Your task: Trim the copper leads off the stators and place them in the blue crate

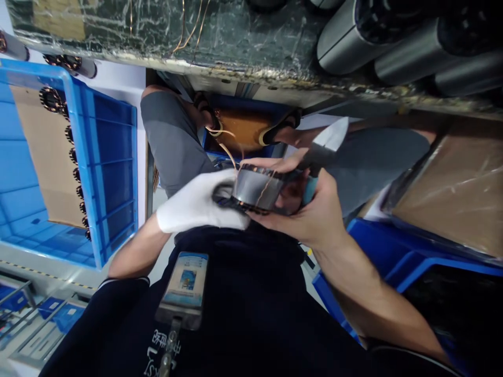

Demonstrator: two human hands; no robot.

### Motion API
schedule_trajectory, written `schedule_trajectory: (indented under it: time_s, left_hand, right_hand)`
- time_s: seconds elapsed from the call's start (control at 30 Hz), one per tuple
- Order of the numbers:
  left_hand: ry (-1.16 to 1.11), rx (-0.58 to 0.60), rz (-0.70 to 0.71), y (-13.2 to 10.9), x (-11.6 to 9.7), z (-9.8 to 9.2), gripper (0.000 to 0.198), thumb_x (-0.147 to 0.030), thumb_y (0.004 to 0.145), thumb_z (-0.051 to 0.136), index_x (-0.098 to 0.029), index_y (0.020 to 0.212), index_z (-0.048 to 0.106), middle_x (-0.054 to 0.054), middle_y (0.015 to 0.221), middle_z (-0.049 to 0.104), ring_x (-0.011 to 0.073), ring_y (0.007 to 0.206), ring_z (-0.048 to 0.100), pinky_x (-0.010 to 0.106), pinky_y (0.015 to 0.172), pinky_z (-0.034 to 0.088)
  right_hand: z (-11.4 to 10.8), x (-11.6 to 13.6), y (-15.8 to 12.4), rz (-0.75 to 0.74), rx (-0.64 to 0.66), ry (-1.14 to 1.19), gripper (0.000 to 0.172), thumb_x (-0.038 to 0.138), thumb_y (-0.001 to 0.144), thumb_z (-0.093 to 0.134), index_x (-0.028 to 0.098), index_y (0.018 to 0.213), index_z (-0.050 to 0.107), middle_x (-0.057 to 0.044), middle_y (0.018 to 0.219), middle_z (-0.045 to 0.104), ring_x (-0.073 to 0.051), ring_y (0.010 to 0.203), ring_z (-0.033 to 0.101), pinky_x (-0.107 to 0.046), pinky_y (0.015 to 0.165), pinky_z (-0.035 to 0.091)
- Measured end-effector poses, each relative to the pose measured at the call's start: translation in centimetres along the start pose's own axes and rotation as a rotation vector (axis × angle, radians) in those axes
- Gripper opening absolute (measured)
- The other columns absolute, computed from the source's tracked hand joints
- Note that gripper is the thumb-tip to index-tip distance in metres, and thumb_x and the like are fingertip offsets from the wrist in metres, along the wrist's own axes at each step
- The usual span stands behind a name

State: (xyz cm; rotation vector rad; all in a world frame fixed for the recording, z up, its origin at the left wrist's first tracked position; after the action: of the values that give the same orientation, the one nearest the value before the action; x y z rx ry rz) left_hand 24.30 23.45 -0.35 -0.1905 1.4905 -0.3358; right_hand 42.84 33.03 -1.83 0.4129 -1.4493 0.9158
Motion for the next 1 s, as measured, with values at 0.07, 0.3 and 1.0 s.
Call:
schedule_trajectory:
  time_s: [0.07, 0.3, 1.0]
  left_hand:
    - [-0.226, 0.196, 0.006, 1.0, 0.4, 1.6, 0.033, -0.03, 0.084, 0.095, -0.021, 0.112, 0.08, 0.004, 0.108, 0.087, 0.0279, 0.099, 0.085, 0.037, 0.085, 0.072]
    - [-0.234, -0.02, 0.07, 1.4, -1.6, 1.4, 0.04, -0.01, 0.086, 0.09, -0.022, 0.12, 0.074, 0.003, 0.117, 0.083, 0.0205, 0.106, 0.084, 0.029, 0.09, 0.071]
    - [0.087, -0.146, 0.055, 1.6, -2.0, 1.3, 0.028, -0.021, 0.087, 0.088, -0.021, 0.108, 0.07, 0.0, 0.096, 0.074, 0.0172, 0.084, 0.072, 0.032, 0.076, 0.061]
  right_hand:
    - [0.5, 1.2, 0.0, -0.09, 0.062, -0.031, 0.044, 0.038, 0.09, 0.099, 0.035, 0.121, 0.068, -0.003, 0.149, 0.079, -0.034, 0.136, 0.078, -0.058, 0.113, 0.068]
    - [-2.2, 5.4, -1.1, -0.336, 0.128, -0.646, 0.053, 0.029, 0.103, 0.081, 0.04, 0.154, 0.07, -0.006, 0.149, 0.071, -0.03, 0.135, 0.073, -0.047, 0.111, 0.068]
    - [-4.2, 6.3, -3.1, -0.332, 0.292, -0.916, 0.072, 0.022, 0.109, 0.06, 0.04, 0.179, 0.052, -0.001, 0.093, 0.066, -0.017, 0.064, 0.057, -0.035, 0.058, 0.05]
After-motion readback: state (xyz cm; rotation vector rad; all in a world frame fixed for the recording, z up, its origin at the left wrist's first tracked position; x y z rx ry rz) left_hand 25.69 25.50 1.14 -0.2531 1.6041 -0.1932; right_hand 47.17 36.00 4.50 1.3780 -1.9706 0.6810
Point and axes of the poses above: each hand's wrist, its own y-axis towards the middle knuckle, its own z-axis out of the palm, x = y × z, the point moved 4 cm from there along y, towards the middle knuckle
